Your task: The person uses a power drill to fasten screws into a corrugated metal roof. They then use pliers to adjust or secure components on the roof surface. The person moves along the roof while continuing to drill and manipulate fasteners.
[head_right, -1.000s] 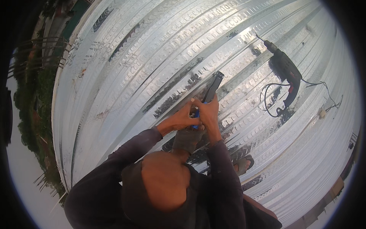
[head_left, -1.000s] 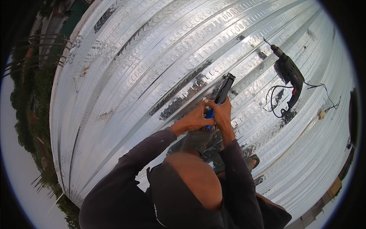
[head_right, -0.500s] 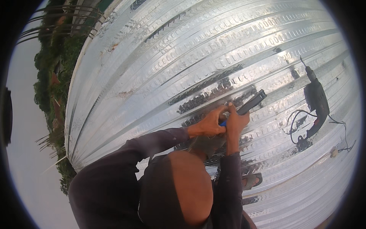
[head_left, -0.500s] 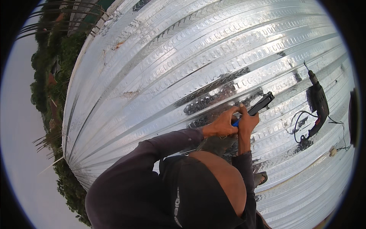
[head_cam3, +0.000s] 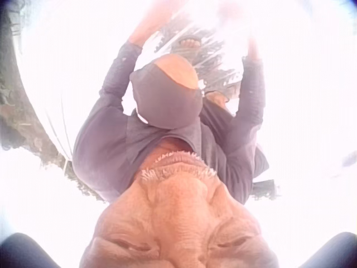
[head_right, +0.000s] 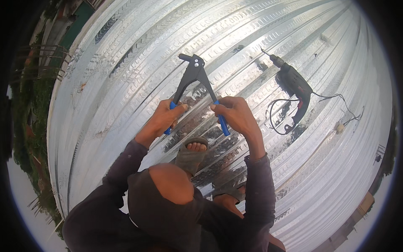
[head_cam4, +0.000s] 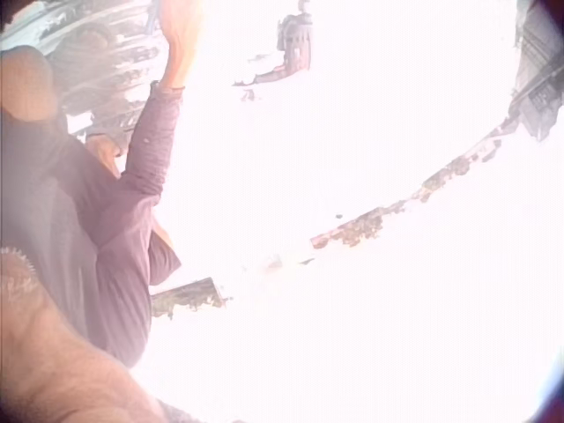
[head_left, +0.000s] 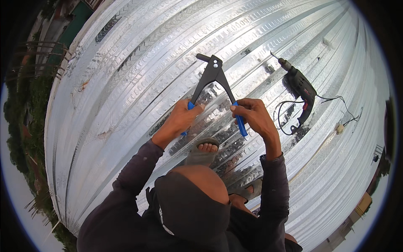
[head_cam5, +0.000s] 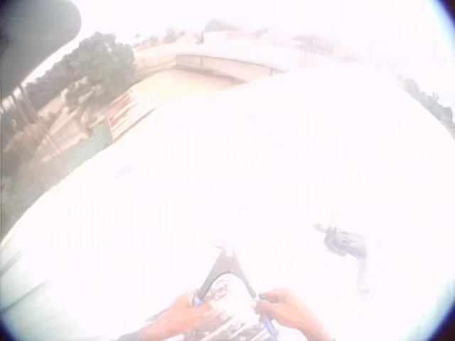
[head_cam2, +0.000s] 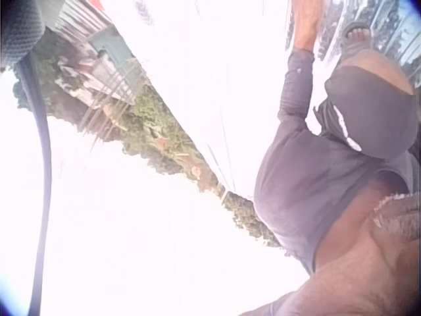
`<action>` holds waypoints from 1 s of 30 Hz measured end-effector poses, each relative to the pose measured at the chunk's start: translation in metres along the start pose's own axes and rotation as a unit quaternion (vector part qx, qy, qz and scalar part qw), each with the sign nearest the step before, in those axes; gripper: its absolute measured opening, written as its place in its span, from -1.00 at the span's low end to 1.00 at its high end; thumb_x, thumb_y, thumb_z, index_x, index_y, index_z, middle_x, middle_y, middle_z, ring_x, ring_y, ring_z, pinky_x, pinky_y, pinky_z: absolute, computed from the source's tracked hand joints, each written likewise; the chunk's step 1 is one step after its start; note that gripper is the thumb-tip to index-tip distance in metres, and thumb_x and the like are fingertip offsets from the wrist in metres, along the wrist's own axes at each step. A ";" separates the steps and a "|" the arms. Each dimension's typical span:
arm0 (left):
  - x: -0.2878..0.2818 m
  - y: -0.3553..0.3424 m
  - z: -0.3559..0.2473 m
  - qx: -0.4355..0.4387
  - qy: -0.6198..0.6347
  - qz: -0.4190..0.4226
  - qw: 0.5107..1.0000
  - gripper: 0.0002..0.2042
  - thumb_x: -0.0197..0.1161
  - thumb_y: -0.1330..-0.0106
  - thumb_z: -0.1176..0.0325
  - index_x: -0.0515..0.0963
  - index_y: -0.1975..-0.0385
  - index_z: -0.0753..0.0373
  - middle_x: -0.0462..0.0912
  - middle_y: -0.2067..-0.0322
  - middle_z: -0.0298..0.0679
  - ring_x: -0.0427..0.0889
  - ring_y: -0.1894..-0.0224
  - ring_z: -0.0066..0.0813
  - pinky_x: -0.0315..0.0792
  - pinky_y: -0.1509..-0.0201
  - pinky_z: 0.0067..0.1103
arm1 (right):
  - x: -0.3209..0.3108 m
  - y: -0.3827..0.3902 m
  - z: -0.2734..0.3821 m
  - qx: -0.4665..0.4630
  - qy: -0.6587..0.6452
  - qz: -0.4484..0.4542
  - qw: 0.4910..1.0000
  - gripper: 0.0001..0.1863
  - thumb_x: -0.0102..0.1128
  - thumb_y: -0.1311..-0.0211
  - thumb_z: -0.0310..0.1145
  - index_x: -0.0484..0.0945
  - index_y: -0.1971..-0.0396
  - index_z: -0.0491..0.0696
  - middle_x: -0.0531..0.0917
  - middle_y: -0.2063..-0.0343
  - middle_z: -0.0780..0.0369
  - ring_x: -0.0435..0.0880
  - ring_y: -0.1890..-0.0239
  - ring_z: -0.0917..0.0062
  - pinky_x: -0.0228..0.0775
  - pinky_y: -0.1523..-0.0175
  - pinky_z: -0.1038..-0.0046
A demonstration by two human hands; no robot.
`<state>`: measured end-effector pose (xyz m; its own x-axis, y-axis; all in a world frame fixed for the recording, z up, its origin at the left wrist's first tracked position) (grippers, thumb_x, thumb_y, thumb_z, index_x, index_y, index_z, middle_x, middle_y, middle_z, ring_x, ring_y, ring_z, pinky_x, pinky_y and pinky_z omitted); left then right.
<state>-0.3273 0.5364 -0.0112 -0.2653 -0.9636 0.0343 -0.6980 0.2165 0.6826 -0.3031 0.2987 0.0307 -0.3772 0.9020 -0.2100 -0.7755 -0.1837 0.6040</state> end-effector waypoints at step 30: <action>0.062 0.003 0.091 0.047 -0.030 -0.199 0.978 -0.85 0.41 -0.26 0.41 0.57 0.32 0.28 0.49 0.71 -0.34 0.47 0.73 -0.56 0.34 0.64 -0.56 | -0.298 -0.002 -0.274 -0.019 -0.376 -0.250 0.892 -0.67 0.58 -0.08 -0.34 0.67 0.25 -0.21 0.65 0.58 0.24 0.61 0.61 0.57 0.49 0.49 0.47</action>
<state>-0.4066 0.4916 -0.0739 0.0021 -0.9641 -0.2654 -0.8118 -0.1566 0.5625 -0.3283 -0.0765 -0.1183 0.4555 0.8795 0.1378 -0.7737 0.3146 0.5499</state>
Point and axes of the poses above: each hand's wrist, its own y-axis away from the middle knuckle, its own x-axis out of the palm, z = x × y, the point moved 6 cm from there along -y, towards the middle knuckle
